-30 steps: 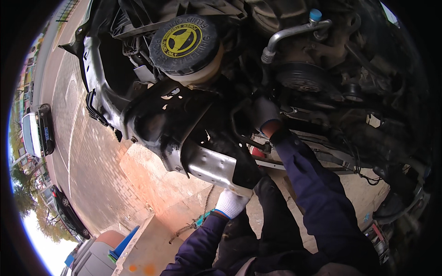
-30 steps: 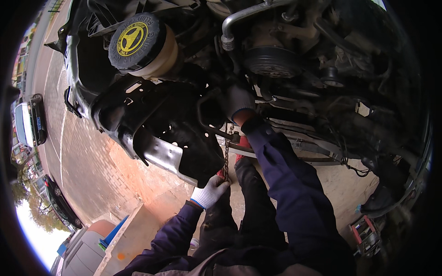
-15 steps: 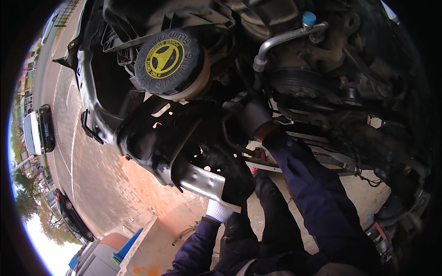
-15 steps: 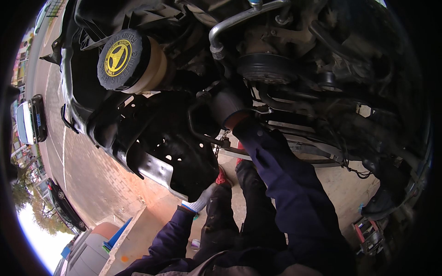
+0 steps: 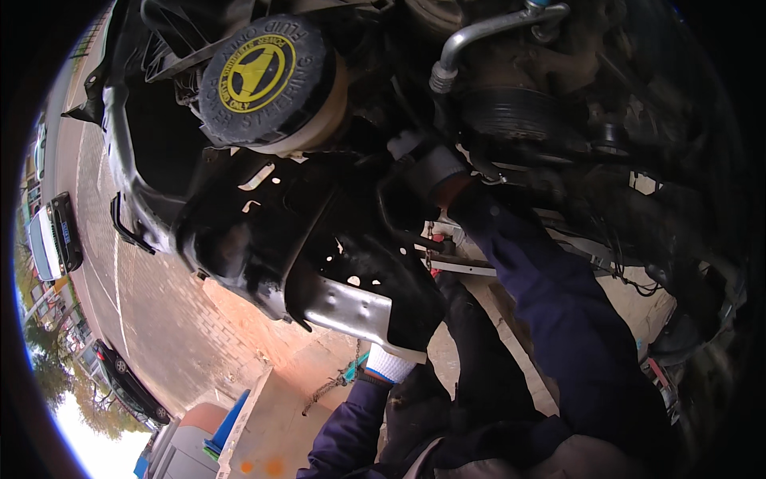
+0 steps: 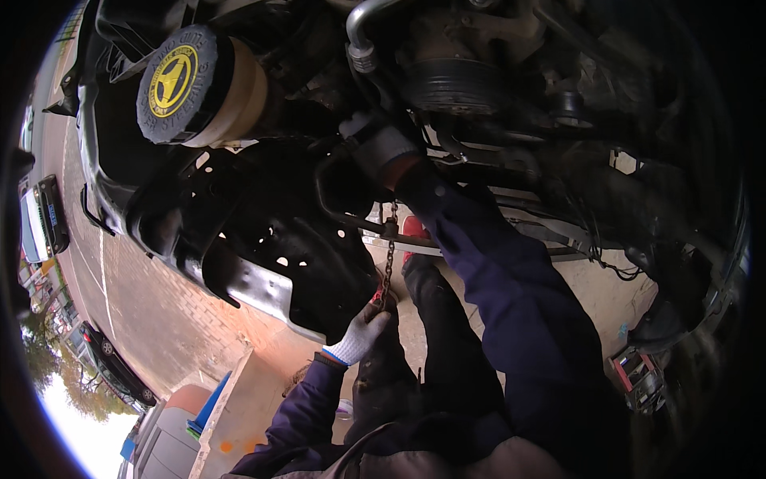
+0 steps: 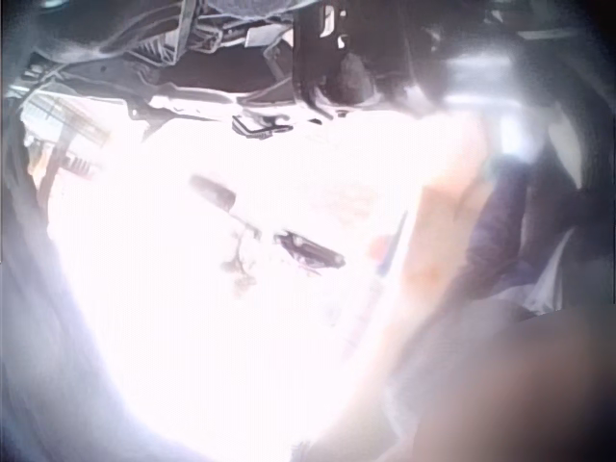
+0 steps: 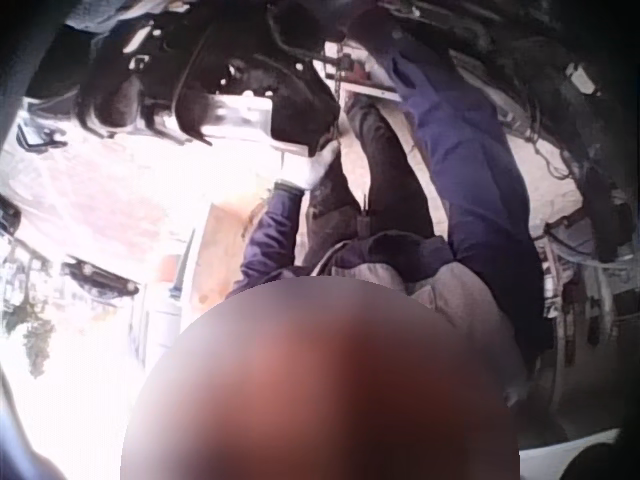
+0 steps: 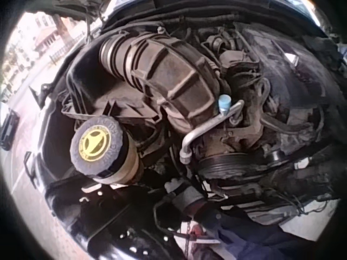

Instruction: The person attaches a chain hoist to a silver car's engine bay, then repeatedly pulls the hoist handle to tighten the chain and lift the engine. The person adjusts the chain and hoist position several times during the process.

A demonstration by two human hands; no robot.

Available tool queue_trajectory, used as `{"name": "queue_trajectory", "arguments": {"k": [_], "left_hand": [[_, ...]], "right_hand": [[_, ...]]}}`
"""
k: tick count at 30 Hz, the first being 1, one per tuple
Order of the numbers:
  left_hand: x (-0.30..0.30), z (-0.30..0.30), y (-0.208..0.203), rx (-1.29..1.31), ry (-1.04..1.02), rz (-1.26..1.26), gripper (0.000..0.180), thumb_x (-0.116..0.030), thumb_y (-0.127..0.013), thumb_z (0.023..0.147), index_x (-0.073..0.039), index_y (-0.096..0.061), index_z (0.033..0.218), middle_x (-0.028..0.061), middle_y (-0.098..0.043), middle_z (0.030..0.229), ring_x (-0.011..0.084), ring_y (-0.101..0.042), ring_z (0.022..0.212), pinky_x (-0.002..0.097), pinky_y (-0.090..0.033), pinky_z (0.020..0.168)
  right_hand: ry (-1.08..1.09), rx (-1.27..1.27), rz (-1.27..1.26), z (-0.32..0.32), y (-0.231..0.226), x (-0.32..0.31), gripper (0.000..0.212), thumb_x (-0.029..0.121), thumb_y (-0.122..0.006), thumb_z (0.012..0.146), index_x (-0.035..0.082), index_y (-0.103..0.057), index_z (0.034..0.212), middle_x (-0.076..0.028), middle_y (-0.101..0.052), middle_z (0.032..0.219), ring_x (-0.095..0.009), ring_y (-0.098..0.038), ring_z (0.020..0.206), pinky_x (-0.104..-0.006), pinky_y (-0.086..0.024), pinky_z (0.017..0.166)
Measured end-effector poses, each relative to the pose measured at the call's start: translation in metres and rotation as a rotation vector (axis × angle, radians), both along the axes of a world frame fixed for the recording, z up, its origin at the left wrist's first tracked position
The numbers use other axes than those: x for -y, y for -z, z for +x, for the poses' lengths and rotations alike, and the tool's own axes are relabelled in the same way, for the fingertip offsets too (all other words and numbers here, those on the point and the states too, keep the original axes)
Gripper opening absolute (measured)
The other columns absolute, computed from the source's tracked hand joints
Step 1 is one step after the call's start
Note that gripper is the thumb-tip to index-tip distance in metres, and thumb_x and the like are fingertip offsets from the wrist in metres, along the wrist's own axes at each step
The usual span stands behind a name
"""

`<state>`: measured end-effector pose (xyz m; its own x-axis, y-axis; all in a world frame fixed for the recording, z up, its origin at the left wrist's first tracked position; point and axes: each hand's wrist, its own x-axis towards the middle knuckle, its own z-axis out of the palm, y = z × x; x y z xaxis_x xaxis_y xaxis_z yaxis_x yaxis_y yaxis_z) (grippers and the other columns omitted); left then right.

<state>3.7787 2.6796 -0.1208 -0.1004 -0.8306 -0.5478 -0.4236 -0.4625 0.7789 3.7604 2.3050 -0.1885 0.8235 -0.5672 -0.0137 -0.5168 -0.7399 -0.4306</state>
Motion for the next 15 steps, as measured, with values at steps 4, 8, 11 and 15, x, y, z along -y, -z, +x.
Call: {"name": "queue_trajectory", "arguments": {"k": [4,8,11,15], "left_hand": [[0.008,-0.002,-0.017,0.073,-0.146,-0.034,0.019,-0.014,-0.073,0.096,0.003,-0.070,0.105,0.0177,-0.068,0.098,0.0299,-0.068,0.100,0.0388,-0.053,0.092],[0.029,0.001,-0.043,0.186,-0.159,-0.072,0.025,-0.021,-0.078,0.090,0.002,-0.071,0.083,0.0180,-0.067,0.079,0.0374,-0.066,0.081,0.0477,-0.053,0.075],[0.038,-0.001,-0.054,0.096,-0.264,0.090,0.024,-0.020,-0.078,0.089,0.002,-0.071,0.081,0.0196,-0.067,0.079,0.0382,-0.067,0.079,0.0469,-0.054,0.074],[0.037,-0.002,-0.055,0.151,-0.106,0.076,0.025,-0.021,-0.076,0.092,0.002,-0.071,0.084,0.0210,-0.068,0.083,0.0395,-0.067,0.085,0.0469,-0.055,0.080]], "right_hand": [[-0.055,0.014,-0.040,0.008,0.015,0.014,0.019,0.017,-0.060,0.092,0.008,-0.076,0.085,-0.016,-0.075,0.088,-0.036,-0.074,0.085,-0.0470,-0.059,0.078],[-0.145,-0.046,-0.061,0.010,0.020,0.021,0.021,0.016,-0.060,0.089,0.008,-0.078,0.085,-0.017,-0.076,0.089,-0.037,-0.075,0.086,-0.0469,-0.060,0.078],[-0.146,-0.096,-0.027,0.010,0.019,0.018,0.022,0.018,-0.060,0.091,0.007,-0.079,0.085,-0.017,-0.077,0.089,-0.034,-0.075,0.086,-0.0452,-0.061,0.080],[-0.076,-0.220,0.070,0.011,0.022,0.013,0.023,0.023,-0.062,0.092,0.010,-0.081,0.093,-0.017,-0.078,0.098,-0.035,-0.076,0.092,-0.0476,-0.060,0.082]]}}
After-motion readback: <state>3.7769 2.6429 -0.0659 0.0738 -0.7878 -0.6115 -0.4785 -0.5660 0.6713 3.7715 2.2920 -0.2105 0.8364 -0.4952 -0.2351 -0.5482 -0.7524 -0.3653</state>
